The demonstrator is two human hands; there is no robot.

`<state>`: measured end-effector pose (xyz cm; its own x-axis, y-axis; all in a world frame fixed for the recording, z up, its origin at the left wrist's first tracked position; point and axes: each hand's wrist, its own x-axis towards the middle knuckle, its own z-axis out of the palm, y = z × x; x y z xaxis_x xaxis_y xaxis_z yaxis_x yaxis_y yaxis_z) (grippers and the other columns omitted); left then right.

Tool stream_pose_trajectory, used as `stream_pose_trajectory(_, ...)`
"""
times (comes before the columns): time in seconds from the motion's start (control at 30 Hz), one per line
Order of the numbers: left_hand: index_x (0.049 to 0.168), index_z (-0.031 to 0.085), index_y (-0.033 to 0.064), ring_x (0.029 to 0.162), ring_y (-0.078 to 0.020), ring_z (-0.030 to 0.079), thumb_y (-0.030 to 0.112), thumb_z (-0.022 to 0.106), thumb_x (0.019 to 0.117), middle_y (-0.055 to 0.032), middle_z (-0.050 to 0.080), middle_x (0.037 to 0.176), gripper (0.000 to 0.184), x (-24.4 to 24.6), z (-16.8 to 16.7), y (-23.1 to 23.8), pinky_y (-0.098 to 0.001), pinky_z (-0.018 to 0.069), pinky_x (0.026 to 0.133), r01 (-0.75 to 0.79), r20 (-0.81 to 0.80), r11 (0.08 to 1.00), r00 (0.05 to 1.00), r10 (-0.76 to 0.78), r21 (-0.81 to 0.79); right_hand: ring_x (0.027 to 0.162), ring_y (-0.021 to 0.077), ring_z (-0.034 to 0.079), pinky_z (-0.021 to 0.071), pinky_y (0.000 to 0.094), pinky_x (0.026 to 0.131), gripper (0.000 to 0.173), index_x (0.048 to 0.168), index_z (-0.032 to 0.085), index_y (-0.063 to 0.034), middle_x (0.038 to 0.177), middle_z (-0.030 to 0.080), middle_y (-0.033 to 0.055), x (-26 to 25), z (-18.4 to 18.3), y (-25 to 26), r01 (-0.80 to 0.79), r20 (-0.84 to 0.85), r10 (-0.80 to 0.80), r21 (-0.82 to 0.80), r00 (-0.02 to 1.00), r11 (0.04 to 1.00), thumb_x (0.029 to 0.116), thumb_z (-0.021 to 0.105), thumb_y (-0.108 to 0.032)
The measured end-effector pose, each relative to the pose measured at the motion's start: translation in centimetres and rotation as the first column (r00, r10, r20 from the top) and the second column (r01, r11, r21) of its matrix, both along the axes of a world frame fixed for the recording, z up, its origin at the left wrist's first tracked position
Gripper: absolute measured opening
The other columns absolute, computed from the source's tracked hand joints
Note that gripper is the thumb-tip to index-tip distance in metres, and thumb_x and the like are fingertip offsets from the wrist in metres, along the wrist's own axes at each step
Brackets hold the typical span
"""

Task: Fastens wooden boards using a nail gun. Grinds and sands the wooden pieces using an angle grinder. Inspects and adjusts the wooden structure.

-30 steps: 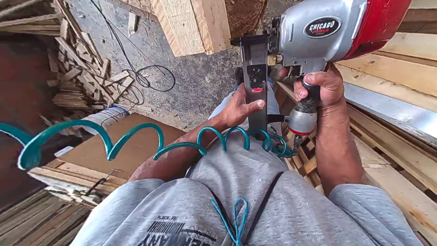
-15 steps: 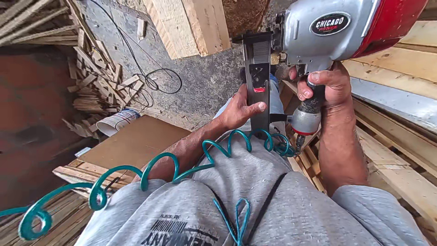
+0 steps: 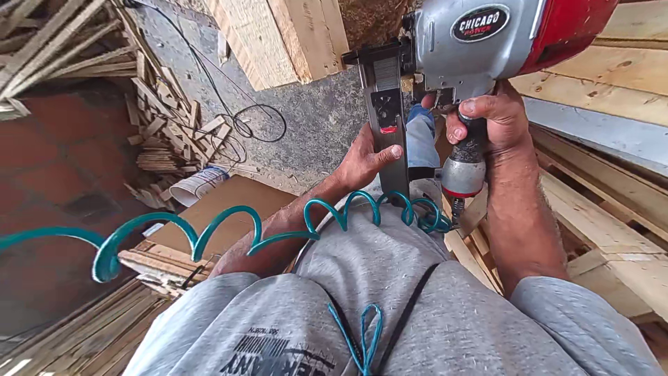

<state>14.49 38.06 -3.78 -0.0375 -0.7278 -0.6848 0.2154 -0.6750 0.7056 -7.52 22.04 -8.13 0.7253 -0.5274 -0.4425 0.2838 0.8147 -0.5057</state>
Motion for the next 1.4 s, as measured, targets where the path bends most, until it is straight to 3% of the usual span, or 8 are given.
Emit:
stream_pose_trajectory(0.47, 0.143, 0.037, 0.0043, 0.105, -0.0139, 0.07, 0.044, 0.078, 0.0874, -0.0059, 0.07, 0.116, 0.08, 0.3, -0.1, 0.3, -0.0365, 0.0613, 0.092, 0.022, 0.014, 1.0, 1.0, -0.022, 0.014, 0.052, 0.018, 0.063, 0.0564, 0.031, 0.046, 0.029, 0.115, 0.057, -0.0048, 0.104, 0.072, 0.0177, 0.1, 0.2, 0.4, -0.006, 0.001, 0.006, 0.0, 1.0, 1.0, 0.0871, 0.066, -0.008)
stream_pose_trajectory(0.67, 0.145, 0.04, 0.0022, 0.109, -0.0145, 0.07, 0.049, 0.077, 0.0868, -0.0074, 0.07, 0.121, 0.083, 1.7, 0.6, -1.1, -0.0367, 0.0607, 0.095, 0.245, 0.002, 0.969, 0.969, -0.245, 0.02, 0.054, 0.0179, 0.064, 0.0569, 0.0307, 0.048, 0.032, 0.118, 0.059, -0.0063, 0.11, 0.072, 0.0188, -1.9, 0.1, 0.6, 0.05, 0.014, -0.05, -0.005, 0.999, 0.999, 0.0875, 0.067, -0.01)
stream_pose_trajectory(0.8, 0.14, 0.057, 0.0013, 0.115, -0.0148, 0.069, 0.043, 0.07, 0.0953, -0.0092, 0.069, 0.128, 0.063, 7.2, 5.1, -1.6, -0.0362, 0.0579, 0.101, 0.644, 0.285, 0.764, 0.742, -0.607, -0.048, 0.055, 0.0175, 0.064, 0.0567, 0.0305, 0.048, 0.033, 0.121, 0.058, -0.0077, 0.115, 0.07, 0.0182, -3.2, 0.7, 2.4, 0.14, -0.02, -0.14, -0.027, 0.99, 0.99, 0.0889, 0.064, -0.01)
stream_pose_trajectory(0.9, 0.123, 0.068, 0.0032, 0.104, -0.0162, 0.073, 0.031, 0.069, 0.0994, -0.0058, 0.074, 0.115, 0.036, 13.5, 8.9, -2.7, -0.0392, 0.0626, 0.094, 0.646, 0.488, 0.721, 0.727, -0.483, -0.25, 0.055, 0.0151, 0.064, 0.0563, 0.028, 0.048, 0.031, 0.12, 0.06, -0.0101, 0.113, 0.072, 0.0147, -2.9, 2.1, 5.3, 0.264, -0.131, -0.269, -0.054, 0.954, 0.963, 0.0893, 0.06, -0.009)
stream_pose_trajectory(1.07, 0.117, 0.065, 0.008, 0.094, -0.0173, 0.073, 0.027, 0.065, 0.1019, -0.0015, 0.074, 0.104, 0.024, 22.4, 10.7, -5.6, -0.0386, 0.0629, 0.088, 0.52, 0.538, 0.732, 0.806, -0.249, -0.44, 0.055, 0.0152, 0.063, 0.0562, 0.0296, 0.049, 0.033, 0.122, 0.059, -0.0122, 0.115, 0.071, 0.0124, 0.0, 5.5, 14.3, 0.434, -0.306, -0.486, -0.223, 0.819, 0.873, 0.0885, 0.063, -0.013)
stream_pose_trajectory(1.27, 0.108, 0.068, 0.0091, 0.077, -0.0116, 0.071, 0.033, 0.061, 0.1026, -0.0021, 0.073, 0.09, 0.025, 25.1, 10.2, -2.9, -0.0371, 0.0613, 0.073, 0.629, 0.704, 0.76, 0.615, -0.355, -0.166, 0.059, 0.0151, 0.067, 0.0611, 0.0333, 0.058, 0.029, 0.115, 0.065, -0.0154, 0.085, 0.074, 0.0016, 5.9, 16.6, 22.1, 0.303, -0.456, -0.507, -0.449, 0.732, 0.841, 0.0867, 0.074, -0.02)
stream_pose_trajectory(1.33, 0.113, 0.071, 0.009, 0.081, -0.0141, 0.071, 0.031, 0.062, 0.1016, -0.0042, 0.074, 0.096, 0.026, 24.0, 8.8, -1.7, -0.0408, 0.0605, 0.077, 0.667, 0.545, 0.734, 0.666, -0.509, -0.13, 0.062, 0.0124, 0.068, 0.0619, 0.031, 0.062, 0.024, 0.113, 0.067, -0.0167, 0.08, 0.072, -0.0029, 8.0, 21.1, 21.9, 0.175, -0.498, -0.462, -0.518, 0.734, 0.837, 0.089, 0.073, -0.02)
stream_pose_trajectory(1.4, 0.135, 0.06, 0.0033, 0.103, -0.0174, 0.073, 0.024, 0.059, 0.1013, -0.0083, 0.073, 0.119, 0.039, 21.7, 7.5, -0.1, -0.0408, 0.0618, 0.09, 0.657, 0.214, 0.714, 0.754, -0.622, -0.243, 0.062, 0.0131, 0.068, 0.0622, 0.0309, 0.061, 0.021, 0.111, 0.068, -0.014, 0.079, 0.072, -0.0015, 10.3, 24.7, 20.7, 0.035, -0.552, -0.422, -0.578, 0.72, 0.815, 0.0907, 0.072, -0.02)
